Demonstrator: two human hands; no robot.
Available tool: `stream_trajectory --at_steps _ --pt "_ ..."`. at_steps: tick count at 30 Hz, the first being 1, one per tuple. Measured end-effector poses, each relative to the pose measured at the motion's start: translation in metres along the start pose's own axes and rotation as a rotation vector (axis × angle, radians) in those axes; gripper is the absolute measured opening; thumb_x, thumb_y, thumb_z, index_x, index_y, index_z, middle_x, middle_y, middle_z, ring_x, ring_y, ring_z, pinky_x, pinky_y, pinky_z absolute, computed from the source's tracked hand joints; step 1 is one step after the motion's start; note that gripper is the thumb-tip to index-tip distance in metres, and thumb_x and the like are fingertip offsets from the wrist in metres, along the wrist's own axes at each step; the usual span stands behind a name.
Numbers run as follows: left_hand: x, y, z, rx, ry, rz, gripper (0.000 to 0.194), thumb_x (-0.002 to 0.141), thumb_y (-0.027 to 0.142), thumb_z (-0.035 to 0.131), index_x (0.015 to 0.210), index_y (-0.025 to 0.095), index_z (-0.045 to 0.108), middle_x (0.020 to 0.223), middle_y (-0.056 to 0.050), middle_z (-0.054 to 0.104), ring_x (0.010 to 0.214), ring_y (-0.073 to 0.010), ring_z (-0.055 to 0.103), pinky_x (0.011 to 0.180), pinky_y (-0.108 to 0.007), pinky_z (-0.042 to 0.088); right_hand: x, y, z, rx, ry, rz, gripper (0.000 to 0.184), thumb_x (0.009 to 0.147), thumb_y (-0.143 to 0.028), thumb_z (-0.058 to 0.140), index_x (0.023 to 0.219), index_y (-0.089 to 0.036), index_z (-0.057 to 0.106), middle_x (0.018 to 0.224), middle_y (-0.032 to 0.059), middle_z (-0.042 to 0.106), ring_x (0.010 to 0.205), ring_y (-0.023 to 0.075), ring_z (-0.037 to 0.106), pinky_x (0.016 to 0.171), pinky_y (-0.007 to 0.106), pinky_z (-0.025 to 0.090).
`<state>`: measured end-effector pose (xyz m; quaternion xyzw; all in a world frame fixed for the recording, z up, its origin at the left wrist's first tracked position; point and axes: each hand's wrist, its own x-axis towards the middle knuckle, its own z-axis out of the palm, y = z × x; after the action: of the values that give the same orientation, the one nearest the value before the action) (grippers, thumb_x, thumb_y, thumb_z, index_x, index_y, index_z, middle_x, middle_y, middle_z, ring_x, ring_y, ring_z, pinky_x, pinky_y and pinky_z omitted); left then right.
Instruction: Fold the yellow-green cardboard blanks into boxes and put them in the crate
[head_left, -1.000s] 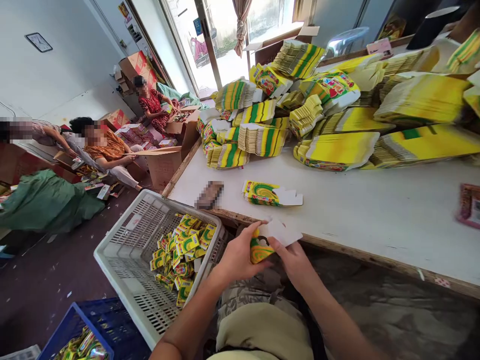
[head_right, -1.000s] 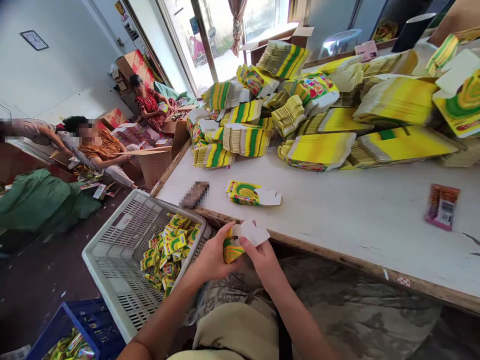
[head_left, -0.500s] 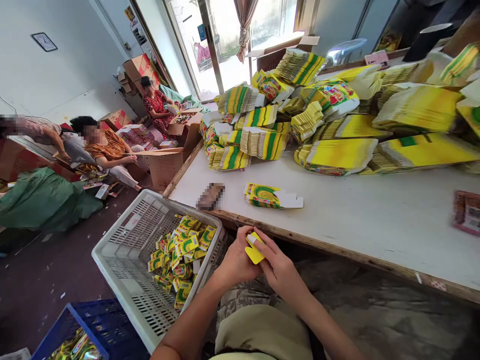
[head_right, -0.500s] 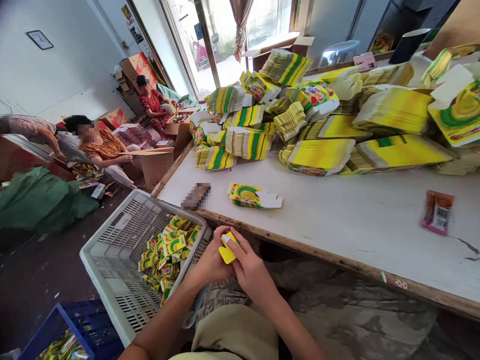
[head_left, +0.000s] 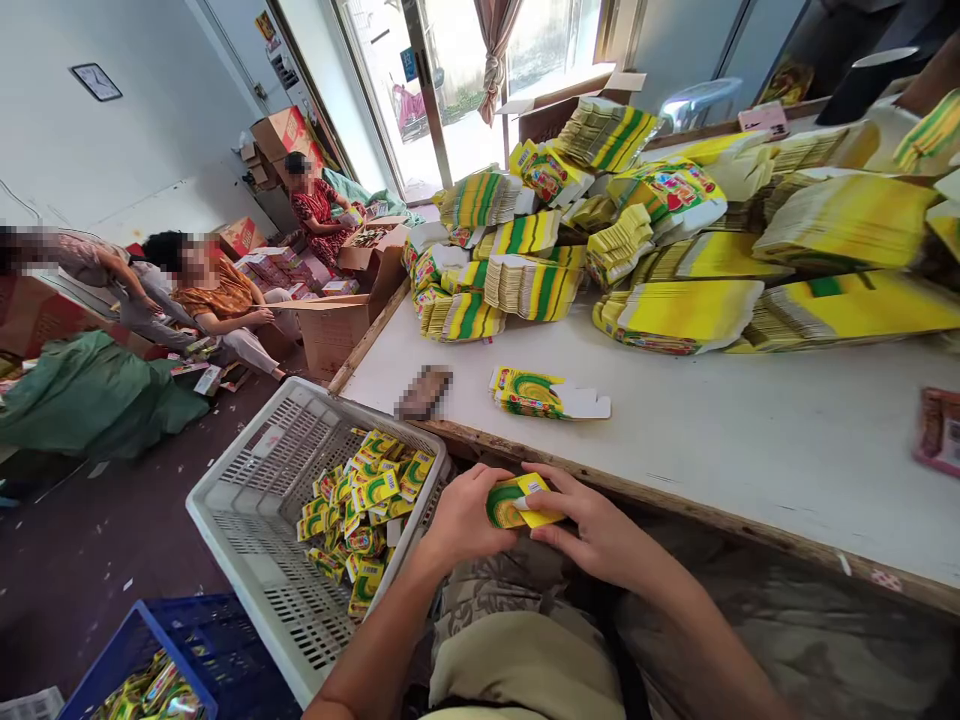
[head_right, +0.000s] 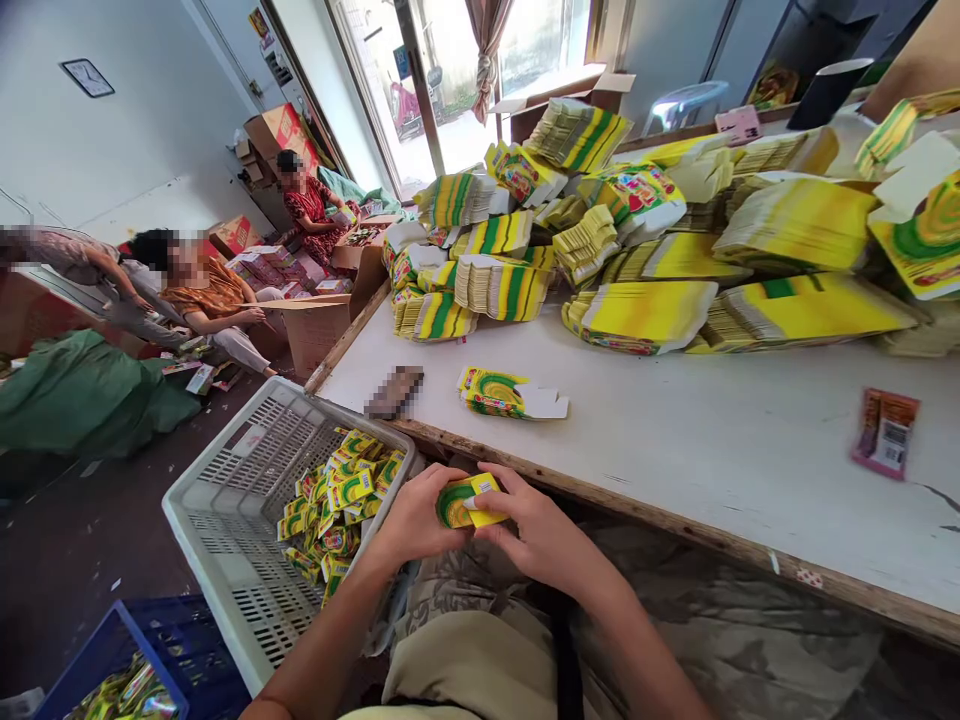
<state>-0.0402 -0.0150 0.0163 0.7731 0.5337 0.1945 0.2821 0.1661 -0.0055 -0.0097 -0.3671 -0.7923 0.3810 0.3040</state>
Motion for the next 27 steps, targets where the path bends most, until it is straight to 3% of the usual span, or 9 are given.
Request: stream_trajectory --at_steps 3,6,10,12,15,19,21,25,27 --pt "0.004 0.003 -0.001 0.041 -0.026 0.037 0.057 0.062 0.024 0.073 0.116 0.020 0.059 0.107 -0.007 0.064 0.097 -0.0258 0.063 0.082 -0.036 0.051 0.001 -0.002 -0.001 0.041 0.046 0.073 0.020 0.080 -0.027 0.070 0.100 -0.025 0.072 0.137 0.0136 0.057 0.122 0.0322 0.060 0.103 0.050 0.048" --pt "0.005 0.005 -0.001 0.104 -0.024 0.038 0.058 0.062 0.024 0.072 0.118 0.018 0.058 0.107 -0.009 0.063 0.097 -0.0276 0.062 0.083 -0.039 0.051 0.005 -0.003 0.014 0.084 0.143 0.122 0.019 0.077 -0.024 0.071 0.096 -0.024 0.072 0.136 0.0127 0.057 0.126 0.0323 0.056 0.105 0.051 0.046" --pt "0.003 0.002 -0.008 0.062 0.011 0.013 0.057 0.064 0.023 0.071 0.119 0.018 0.057 0.109 -0.009 0.064 0.099 -0.0262 0.062 0.085 -0.037 0.051 0.011 -0.004 0.030 0.135 0.213 0.072 0.034 0.082 -0.028 0.068 0.115 -0.022 0.064 0.144 0.0156 0.050 0.133 0.0304 0.050 0.108 0.049 0.043" --pt "0.002 -0.001 -0.012 0.046 0.034 0.014 0.056 0.066 0.025 0.072 0.119 0.018 0.058 0.108 -0.009 0.065 0.099 -0.0255 0.062 0.085 -0.036 0.050 0.013 -0.004 0.029 0.117 0.223 0.039 0.030 0.087 -0.031 0.063 0.115 -0.021 0.063 0.146 0.0170 0.048 0.135 0.0300 0.049 0.109 0.049 0.043" --pt "0.003 -0.004 -0.016 0.044 0.030 0.018 0.056 0.065 0.029 0.075 0.118 0.019 0.060 0.107 -0.007 0.066 0.097 -0.0246 0.064 0.083 -0.035 0.050 0.013 -0.002 0.016 0.073 0.102 0.006 0.019 0.090 -0.032 0.059 0.102 -0.021 0.069 0.143 0.0166 0.051 0.133 0.0304 0.050 0.106 0.048 0.045" --pt "0.006 -0.001 -0.015 0.056 -0.002 0.023 0.056 0.060 0.027 0.079 0.114 0.020 0.064 0.103 -0.006 0.068 0.092 -0.0241 0.065 0.079 -0.034 0.051 0.008 0.005 0.003 0.049 -0.053 -0.010 0.024 0.084 -0.032 0.068 0.106 -0.022 0.073 0.146 0.0170 0.050 0.132 0.0334 0.052 0.106 0.049 0.046" --pt "0.008 0.004 -0.013 0.058 0.010 0.020 0.056 0.062 0.028 0.078 0.115 0.019 0.063 0.104 -0.007 0.068 0.093 -0.0248 0.065 0.080 -0.035 0.051 0.005 0.009 0.008 0.024 0.021 -0.010 0.027 0.086 -0.030 0.066 0.111 -0.023 0.072 0.150 0.0174 0.045 0.133 0.0345 0.051 0.107 0.051 0.045" --pt "0.012 0.013 -0.012 0.061 0.065 0.022 0.058 0.063 0.028 0.078 0.117 0.018 0.061 0.110 -0.009 0.067 0.099 -0.0262 0.065 0.085 -0.037 0.051 0.001 0.014 0.031 -0.012 0.292 -0.061 0.032 0.092 -0.026 0.057 0.122 -0.022 0.067 0.159 0.0164 0.031 0.140 0.0326 0.043 0.107 0.047 0.046" --pt "0.013 0.013 -0.013 0.050 0.065 0.022 0.059 0.061 0.026 0.079 0.116 0.018 0.062 0.108 -0.008 0.068 0.098 -0.0257 0.065 0.085 -0.036 0.051 0.000 0.014 0.036 -0.016 0.331 -0.094 0.033 0.093 -0.026 0.056 0.124 -0.021 0.064 0.159 0.0168 0.030 0.140 0.0315 0.043 0.106 0.044 0.048"
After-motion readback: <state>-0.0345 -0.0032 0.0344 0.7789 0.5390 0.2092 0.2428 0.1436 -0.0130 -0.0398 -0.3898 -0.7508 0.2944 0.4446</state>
